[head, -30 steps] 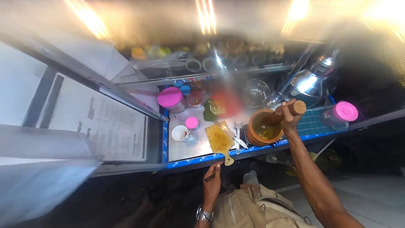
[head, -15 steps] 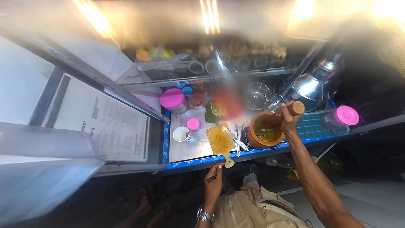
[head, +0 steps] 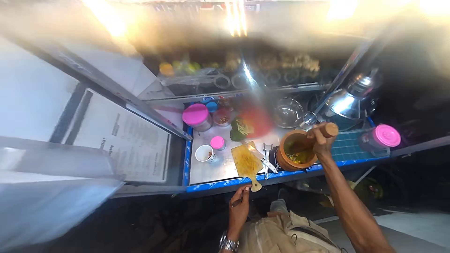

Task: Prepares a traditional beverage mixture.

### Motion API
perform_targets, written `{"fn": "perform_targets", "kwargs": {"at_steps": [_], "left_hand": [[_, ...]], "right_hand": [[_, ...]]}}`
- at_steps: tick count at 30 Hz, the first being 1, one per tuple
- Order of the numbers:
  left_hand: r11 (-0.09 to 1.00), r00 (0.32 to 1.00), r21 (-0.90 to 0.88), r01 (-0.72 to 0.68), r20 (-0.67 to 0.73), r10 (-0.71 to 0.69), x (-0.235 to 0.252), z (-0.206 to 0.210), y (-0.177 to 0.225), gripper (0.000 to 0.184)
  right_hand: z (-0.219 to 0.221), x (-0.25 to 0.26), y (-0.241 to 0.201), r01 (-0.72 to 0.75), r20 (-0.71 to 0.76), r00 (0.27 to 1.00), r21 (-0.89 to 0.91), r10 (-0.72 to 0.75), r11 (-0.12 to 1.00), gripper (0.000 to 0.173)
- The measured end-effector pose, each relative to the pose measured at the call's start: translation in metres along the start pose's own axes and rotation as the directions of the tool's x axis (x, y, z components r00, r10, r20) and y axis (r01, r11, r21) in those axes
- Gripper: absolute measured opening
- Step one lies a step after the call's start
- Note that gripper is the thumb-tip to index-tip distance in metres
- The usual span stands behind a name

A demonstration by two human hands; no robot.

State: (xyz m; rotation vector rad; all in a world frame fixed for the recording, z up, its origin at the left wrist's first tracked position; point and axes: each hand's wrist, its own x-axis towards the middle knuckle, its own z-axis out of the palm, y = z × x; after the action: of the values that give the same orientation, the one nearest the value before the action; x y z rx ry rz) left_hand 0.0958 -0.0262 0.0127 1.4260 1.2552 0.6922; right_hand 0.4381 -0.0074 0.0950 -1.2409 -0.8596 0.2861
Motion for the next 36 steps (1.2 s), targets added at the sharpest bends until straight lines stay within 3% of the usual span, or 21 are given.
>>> {"fn": "perform_targets", "kwargs": {"at_steps": [2,4,7,10,16,18,21,24,29,30,32,35,36], "left_hand": [[1.000,1.000,-0.001,0.008,-0.015,-0.008,-0.003,-0.003,-0.004,0.028],[1.000,1.000,0.004,0.016,-0.020,-0.016,-0.003,-0.005,-0.008,0.028],[1.000,1.000,0.003,0.019,0.009,-0.019,-0.003,-0.001,-0.007,0.027],[1.000,0.999,0.008,0.012,0.038,-0.012,-0.005,0.001,0.000,0.028],[1.000,0.999,-0.016,-0.004,-0.049,0.003,0.000,-0.008,-0.005,0.028],[1.000,0.999,0.003,0.014,-0.044,-0.014,-0.001,-0.010,-0.007,0.029],[1.000,0.999,-0.002,0.010,-0.031,-0.010,-0.002,-0.006,-0.004,0.030],[1.000,1.000,-0.013,0.002,-0.008,-0.002,-0.006,-0.006,0.001,0.029],[1.000,0.997,-0.025,0.007,-0.074,-0.009,-0.004,-0.012,-0.004,0.029],[1.000,0.997,-0.023,0.008,-0.080,-0.010,-0.003,-0.012,-0.005,0.029],[1.000,0.998,-0.019,0.008,-0.057,-0.009,-0.004,-0.010,-0.004,0.028],[1.000,1.000,-0.014,-0.002,-0.002,0.002,-0.008,-0.005,0.000,0.029],[1.000,1.000,-0.017,-0.014,0.005,0.014,-0.006,-0.005,0.002,0.028]], "right_hand": [[-0.004,0.005,-0.018,0.094,0.037,0.995,0.105,-0.098,0.990,0.010],[-0.003,0.000,-0.013,0.102,0.020,0.994,0.103,-0.104,0.989,0.009],[0.006,-0.017,0.030,-0.087,-0.077,0.994,-0.047,0.084,0.995,0.005],[0.010,-0.016,0.030,-0.164,0.015,0.986,-0.132,0.167,0.978,0.009],[0.016,-0.002,-0.010,0.062,0.075,0.995,-0.028,-0.060,0.998,0.008],[0.019,-0.010,0.000,0.100,0.069,0.993,-0.007,-0.099,0.995,0.009],[0.025,-0.025,0.036,-0.032,0.014,0.999,-0.157,0.034,0.987,0.008],[0.028,-0.023,0.020,-0.169,0.049,0.981,-0.280,0.190,0.945,0.017],[0.027,-0.018,-0.002,0.047,0.033,0.998,-0.071,-0.045,0.996,0.007],[0.026,-0.022,0.011,0.032,0.003,0.999,-0.089,-0.032,0.996,0.005],[0.026,-0.028,0.028,-0.108,-0.026,0.994,-0.214,0.105,0.971,0.017],[0.031,-0.021,0.015,-0.224,0.018,0.970,-0.307,0.241,0.925,0.025],[0.033,-0.018,0.008,-0.187,0.019,0.979,-0.308,0.203,0.933,0.022]]}}
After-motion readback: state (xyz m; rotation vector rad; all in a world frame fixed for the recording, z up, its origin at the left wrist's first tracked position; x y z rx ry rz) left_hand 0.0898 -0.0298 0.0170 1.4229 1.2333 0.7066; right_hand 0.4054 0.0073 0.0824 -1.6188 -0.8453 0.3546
